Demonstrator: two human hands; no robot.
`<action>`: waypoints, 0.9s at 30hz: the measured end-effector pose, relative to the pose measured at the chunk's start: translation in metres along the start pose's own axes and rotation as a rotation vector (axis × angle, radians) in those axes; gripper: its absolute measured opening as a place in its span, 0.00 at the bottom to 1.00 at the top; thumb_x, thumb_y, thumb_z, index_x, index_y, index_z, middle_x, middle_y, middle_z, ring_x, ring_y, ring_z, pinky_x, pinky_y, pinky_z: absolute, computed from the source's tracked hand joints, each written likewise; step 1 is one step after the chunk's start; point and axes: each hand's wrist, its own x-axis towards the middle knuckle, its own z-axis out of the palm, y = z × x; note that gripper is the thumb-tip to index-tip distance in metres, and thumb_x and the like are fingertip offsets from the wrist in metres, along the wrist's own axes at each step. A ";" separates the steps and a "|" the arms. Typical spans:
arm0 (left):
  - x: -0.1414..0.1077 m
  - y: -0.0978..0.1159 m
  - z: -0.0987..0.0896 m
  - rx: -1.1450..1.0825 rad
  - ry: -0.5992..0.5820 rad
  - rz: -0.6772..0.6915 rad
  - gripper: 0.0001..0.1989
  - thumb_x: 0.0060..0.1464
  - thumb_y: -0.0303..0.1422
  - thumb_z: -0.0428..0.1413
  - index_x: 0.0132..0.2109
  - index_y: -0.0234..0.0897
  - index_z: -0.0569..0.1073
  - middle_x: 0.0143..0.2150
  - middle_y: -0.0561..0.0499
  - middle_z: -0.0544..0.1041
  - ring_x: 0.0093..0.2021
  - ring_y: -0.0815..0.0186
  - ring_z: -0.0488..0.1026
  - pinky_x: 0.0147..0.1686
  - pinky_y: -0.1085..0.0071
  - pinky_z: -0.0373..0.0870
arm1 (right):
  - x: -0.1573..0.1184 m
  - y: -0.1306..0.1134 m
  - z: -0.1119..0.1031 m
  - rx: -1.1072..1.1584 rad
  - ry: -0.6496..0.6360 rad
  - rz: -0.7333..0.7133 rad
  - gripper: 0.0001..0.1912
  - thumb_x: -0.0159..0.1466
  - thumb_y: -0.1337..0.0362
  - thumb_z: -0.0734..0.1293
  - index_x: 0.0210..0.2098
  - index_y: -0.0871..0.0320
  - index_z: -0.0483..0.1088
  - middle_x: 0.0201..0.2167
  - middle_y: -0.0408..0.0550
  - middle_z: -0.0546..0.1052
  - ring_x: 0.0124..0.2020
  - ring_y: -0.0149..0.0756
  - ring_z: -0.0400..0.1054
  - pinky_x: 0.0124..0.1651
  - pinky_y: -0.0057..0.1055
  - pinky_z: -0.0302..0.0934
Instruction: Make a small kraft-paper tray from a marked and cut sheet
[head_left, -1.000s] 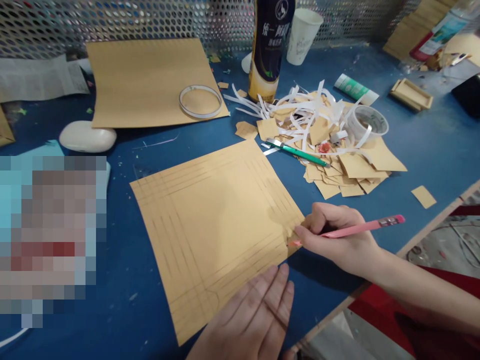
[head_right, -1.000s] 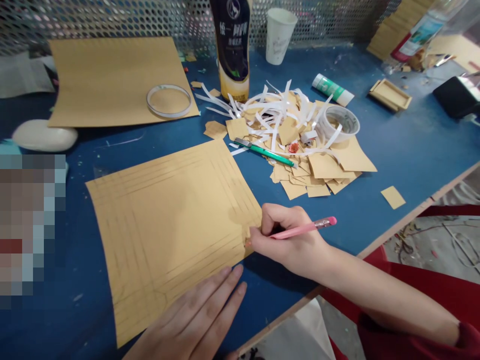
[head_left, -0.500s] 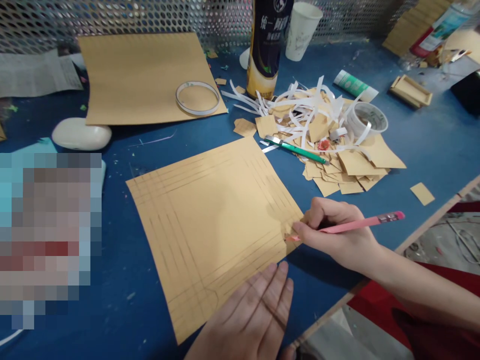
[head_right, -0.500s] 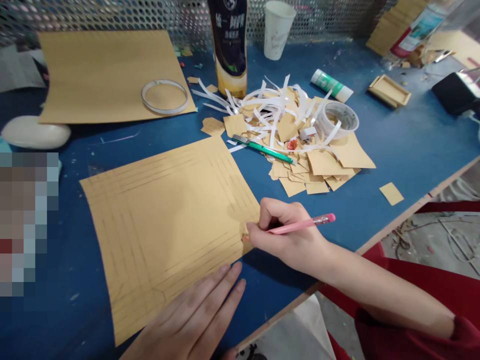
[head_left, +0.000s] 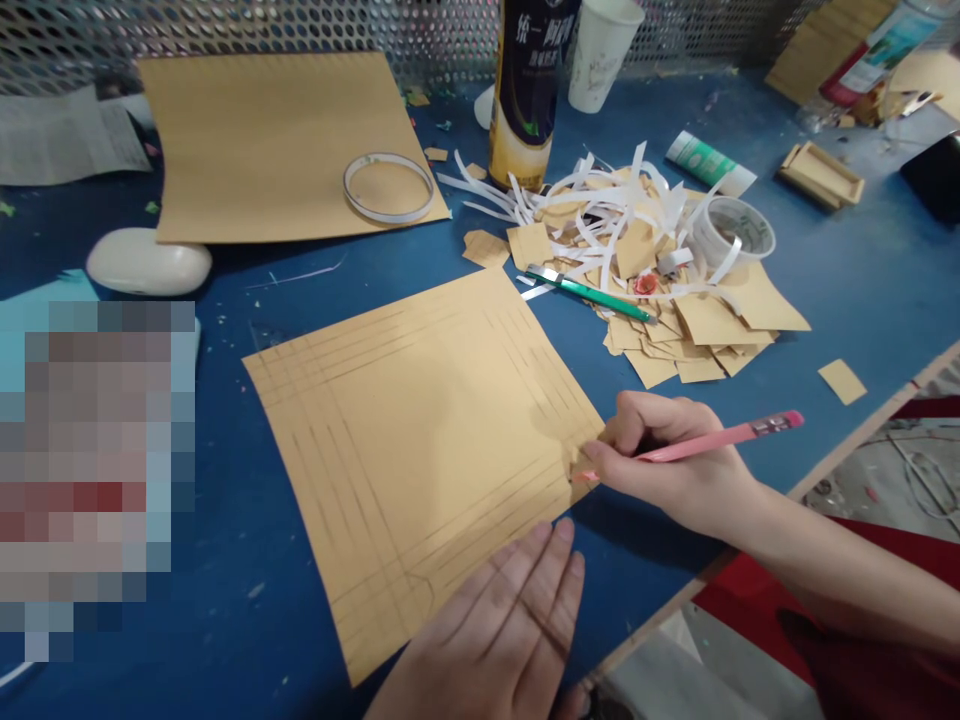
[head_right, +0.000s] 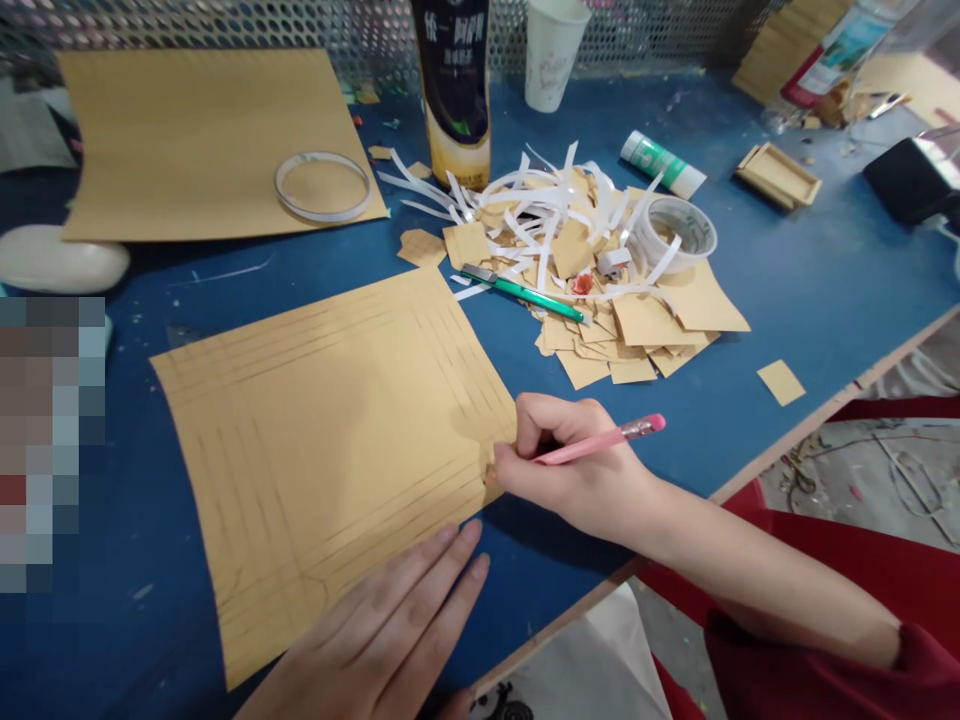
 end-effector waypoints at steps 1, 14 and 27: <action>0.000 0.000 0.000 0.000 -0.001 -0.001 0.21 0.66 0.38 0.43 0.58 0.30 0.68 0.60 0.45 0.69 0.62 0.61 0.62 0.60 0.69 0.57 | 0.000 0.000 0.000 0.010 -0.016 -0.008 0.20 0.57 0.71 0.68 0.20 0.56 0.51 0.18 0.35 0.58 0.20 0.24 0.50 0.21 0.24 0.46; -0.002 0.000 0.000 0.008 -0.011 0.006 0.22 0.66 0.39 0.44 0.59 0.29 0.67 0.61 0.44 0.68 0.63 0.61 0.61 0.62 0.69 0.56 | 0.001 0.000 -0.001 0.059 0.041 0.041 0.20 0.57 0.70 0.69 0.20 0.56 0.52 0.17 0.35 0.58 0.19 0.26 0.49 0.21 0.26 0.45; 0.000 -0.001 0.000 0.044 -0.015 0.024 0.22 0.67 0.39 0.41 0.58 0.30 0.68 0.60 0.46 0.69 0.62 0.62 0.62 0.64 0.68 0.51 | -0.002 0.011 -0.001 -0.076 0.017 -0.192 0.19 0.58 0.72 0.69 0.22 0.56 0.53 0.17 0.34 0.56 0.18 0.25 0.49 0.20 0.26 0.46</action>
